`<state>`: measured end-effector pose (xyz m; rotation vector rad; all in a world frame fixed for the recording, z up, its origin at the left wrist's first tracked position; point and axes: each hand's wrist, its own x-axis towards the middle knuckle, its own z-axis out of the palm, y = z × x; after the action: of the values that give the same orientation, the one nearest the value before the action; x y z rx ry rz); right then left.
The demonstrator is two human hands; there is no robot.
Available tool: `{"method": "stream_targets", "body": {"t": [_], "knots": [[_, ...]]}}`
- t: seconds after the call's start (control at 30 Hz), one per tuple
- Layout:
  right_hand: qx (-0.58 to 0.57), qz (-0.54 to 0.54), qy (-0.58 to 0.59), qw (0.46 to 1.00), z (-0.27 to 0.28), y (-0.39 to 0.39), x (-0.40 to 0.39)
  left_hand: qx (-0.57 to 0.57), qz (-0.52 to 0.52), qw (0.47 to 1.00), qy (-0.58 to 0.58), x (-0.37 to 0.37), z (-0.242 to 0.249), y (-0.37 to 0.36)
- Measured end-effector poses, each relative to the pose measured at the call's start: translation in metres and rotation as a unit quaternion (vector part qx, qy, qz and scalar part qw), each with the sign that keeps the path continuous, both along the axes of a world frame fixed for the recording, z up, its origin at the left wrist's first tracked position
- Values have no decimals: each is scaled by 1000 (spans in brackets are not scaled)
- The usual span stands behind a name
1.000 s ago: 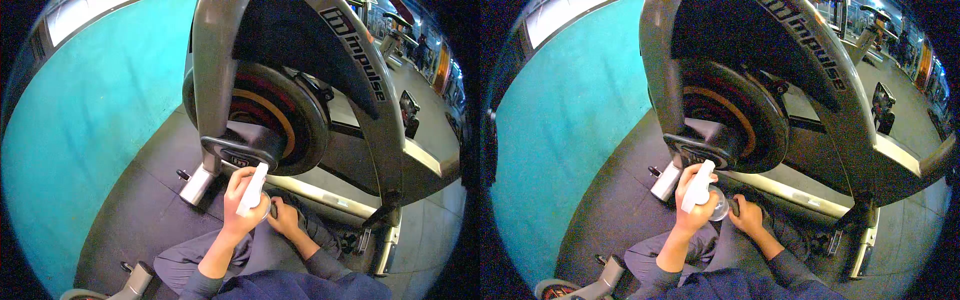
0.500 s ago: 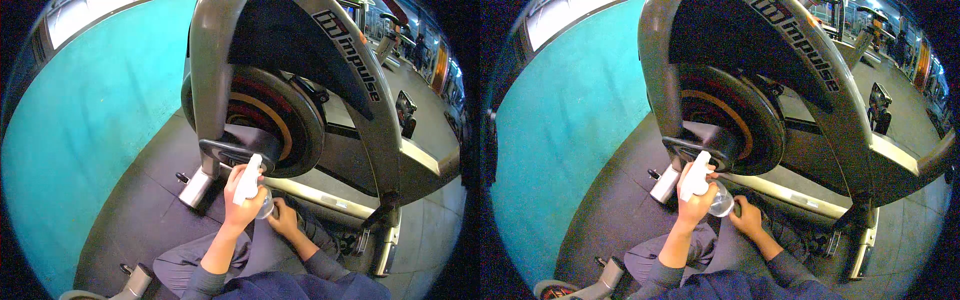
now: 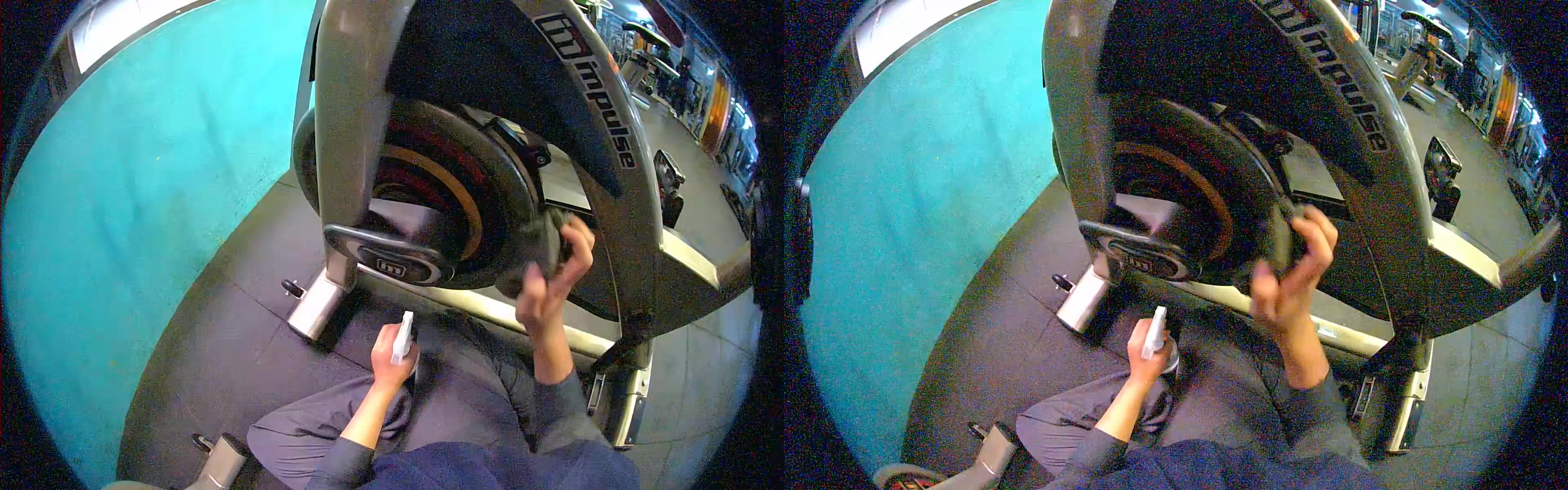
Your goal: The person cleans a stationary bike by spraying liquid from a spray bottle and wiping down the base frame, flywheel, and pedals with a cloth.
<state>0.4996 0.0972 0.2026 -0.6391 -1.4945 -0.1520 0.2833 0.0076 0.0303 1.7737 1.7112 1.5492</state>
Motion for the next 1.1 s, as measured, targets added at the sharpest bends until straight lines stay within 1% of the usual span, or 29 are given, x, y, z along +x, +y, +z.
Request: {"method": "stream_targets", "body": {"t": [0.03,0.1,0.17,0.2,0.27,0.3,0.37,0.43,0.5,0.57,0.67,0.7,0.73,0.83,0.9,0.97,1.0,1.1], "knots": [[57,-86,-56,993,18,4,-13,-1,0,1000,-1,-1,-1,1],[120,-75,-170,975,45,19,-36,9,-8,999,51,-2,-2,2],[135,-130,-276,943,50,41,-61,14,-3,999,49,-1,-3,2],[134,-129,-276,943,47,56,-71,20,1,999,48,-1,-2,2],[108,-304,-370,871,38,79,-85,14,2,999,33,0,2,-2],[108,-303,-369,872,37,77,-87,11,2,1000,18,0,4,-3],[39,-338,-402,850,35,70,-88,31,2,999,26,-2,2,-3],[39,-343,-405,847,29,63,-78,32,-8,998,51,-2,1,-6],[40,-352,-406,842,25,53,-62,36,-10,998,44,-2,3,-7],[0,-380,-442,813,19,41,-44,41,-12,998,37,-2,4,-6],[4,-391,-456,799,7,30,-25,24,-19,999,17,-2,0,-6],[10,-400,-463,791,4,30,-22,22,-15,999,31,-3,-1,-5],[44,-402,-451,795,2,32,-22,19,-13,999,46,-2,-3,-4],[11,-401,-468,788,11,33,-35,28,-10,999,45,0,-3,-1],[29,-405,-465,787,20,38,-44,27,-9,999,42,0,-3,-1],[34,-390,-459,797,28,44,-56,21,-5,999,39,-1,-4,-3],[64,-380,-427,818,26,53,-64,22,-5,999,45,-2,-4,-2],[69,-378,-438,813,35,63,-87,26,-5,999,45,-2,-3,-2]]}}
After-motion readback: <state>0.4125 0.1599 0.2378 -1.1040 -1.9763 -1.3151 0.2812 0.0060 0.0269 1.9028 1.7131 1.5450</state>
